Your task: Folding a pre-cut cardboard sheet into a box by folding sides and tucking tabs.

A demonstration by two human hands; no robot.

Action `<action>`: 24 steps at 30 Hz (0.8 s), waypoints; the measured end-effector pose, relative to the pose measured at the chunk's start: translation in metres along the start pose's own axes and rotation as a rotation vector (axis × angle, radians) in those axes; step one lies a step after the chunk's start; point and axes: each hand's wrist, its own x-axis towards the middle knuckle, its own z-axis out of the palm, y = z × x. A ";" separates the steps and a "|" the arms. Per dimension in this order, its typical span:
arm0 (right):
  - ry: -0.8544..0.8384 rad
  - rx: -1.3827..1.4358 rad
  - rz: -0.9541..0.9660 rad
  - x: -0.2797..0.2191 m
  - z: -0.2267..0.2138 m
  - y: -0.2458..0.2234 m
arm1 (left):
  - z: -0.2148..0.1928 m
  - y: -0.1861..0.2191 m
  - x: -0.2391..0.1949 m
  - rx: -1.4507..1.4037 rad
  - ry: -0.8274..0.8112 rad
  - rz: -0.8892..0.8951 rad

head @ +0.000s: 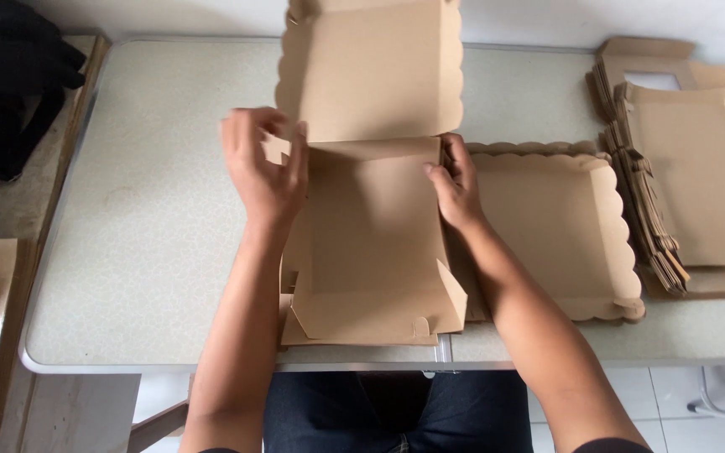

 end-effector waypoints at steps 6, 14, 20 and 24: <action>0.010 -0.130 0.052 -0.005 -0.001 -0.007 | 0.041 0.054 -0.006 -0.391 -0.731 -0.485; -0.001 -0.292 -0.105 0.000 -0.002 -0.002 | 0.088 0.058 -0.016 -0.332 -0.803 -0.631; 0.053 -0.309 -0.096 -0.002 -0.011 0.008 | 0.095 0.057 -0.035 -0.396 -0.697 -0.598; 0.189 -0.152 0.018 -0.003 -0.022 0.036 | 0.108 0.056 -0.056 -0.421 -0.602 -0.659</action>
